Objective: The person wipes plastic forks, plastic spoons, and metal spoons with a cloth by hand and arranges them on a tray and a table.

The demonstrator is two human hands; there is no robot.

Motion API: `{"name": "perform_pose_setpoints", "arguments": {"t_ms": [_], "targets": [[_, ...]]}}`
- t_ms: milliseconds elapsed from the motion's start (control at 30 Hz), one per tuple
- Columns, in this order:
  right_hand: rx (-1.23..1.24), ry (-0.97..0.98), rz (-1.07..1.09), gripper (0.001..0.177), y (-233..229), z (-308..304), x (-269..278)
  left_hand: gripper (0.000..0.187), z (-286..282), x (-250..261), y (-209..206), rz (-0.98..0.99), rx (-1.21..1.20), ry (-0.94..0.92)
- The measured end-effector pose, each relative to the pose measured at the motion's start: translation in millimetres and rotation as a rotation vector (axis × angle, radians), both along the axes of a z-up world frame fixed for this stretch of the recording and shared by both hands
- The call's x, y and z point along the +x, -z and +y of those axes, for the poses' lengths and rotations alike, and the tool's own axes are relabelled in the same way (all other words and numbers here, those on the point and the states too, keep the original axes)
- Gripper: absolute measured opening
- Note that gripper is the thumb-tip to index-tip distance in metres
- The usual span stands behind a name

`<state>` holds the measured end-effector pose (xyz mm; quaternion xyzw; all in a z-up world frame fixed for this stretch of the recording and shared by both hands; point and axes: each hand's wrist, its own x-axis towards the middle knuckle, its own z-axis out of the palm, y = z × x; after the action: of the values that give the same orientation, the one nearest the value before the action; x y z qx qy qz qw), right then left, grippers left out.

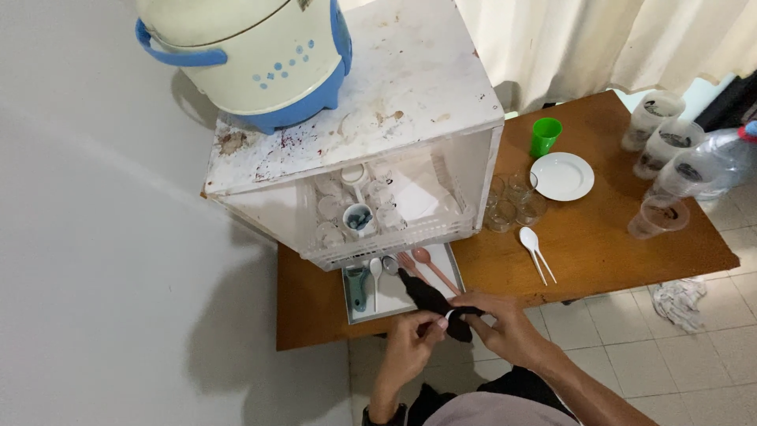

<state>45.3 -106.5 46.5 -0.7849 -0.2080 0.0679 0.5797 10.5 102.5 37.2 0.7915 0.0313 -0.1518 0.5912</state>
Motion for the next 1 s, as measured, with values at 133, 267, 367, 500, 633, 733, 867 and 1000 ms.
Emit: {"name": "perform_pose_setpoints", "arguments": {"t_ms": [133, 267, 367, 500, 633, 733, 867, 1000], "targets": [[0.064, 0.154, -0.042, 0.032, 24.9, -0.6, -2.9, 0.013, 4.4, -4.1, 11.5, -0.161, -0.167, 0.055], [0.17, 0.202, 0.099, 0.023, 24.2, 5.1, -4.0, 0.014, -5.9, -5.5, 16.5, -0.16, -0.152, -0.003], [0.256, 0.133, 0.176, 0.034, 19.1, 2.8, -1.7, 0.016, -11.4, -4.0, 10.2, -0.084, -0.082, -0.066], [0.176, 0.207, 0.196, 0.018, 20.5, 2.7, 0.5, 0.017, -23.5, -4.5, 0.9, -0.087, -0.164, -0.18], [0.011, 0.182, -0.034, 0.023, 8.5, -1.7, -0.9, 0.017, -25.7, -6.6, -14.5, -0.152, -0.044, -0.17], [-0.017, -0.001, -0.169, 0.032, -4.4, -5.1, 1.0, 0.015, -18.5, -5.7, -24.2, -0.225, 0.2, -0.08], [-0.1, -0.152, -0.197, 0.03, -9.6, -10.4, 3.7, 0.013, -5.9, -7.1, -24.8, -0.255, 0.178, 0.064], [-0.141, 0.065, 0.231, 0.03, 10.6, -12.3, 4.7, 0.014, -10.6, -10.6, -15.8, -0.197, 0.039, -0.016]]}}
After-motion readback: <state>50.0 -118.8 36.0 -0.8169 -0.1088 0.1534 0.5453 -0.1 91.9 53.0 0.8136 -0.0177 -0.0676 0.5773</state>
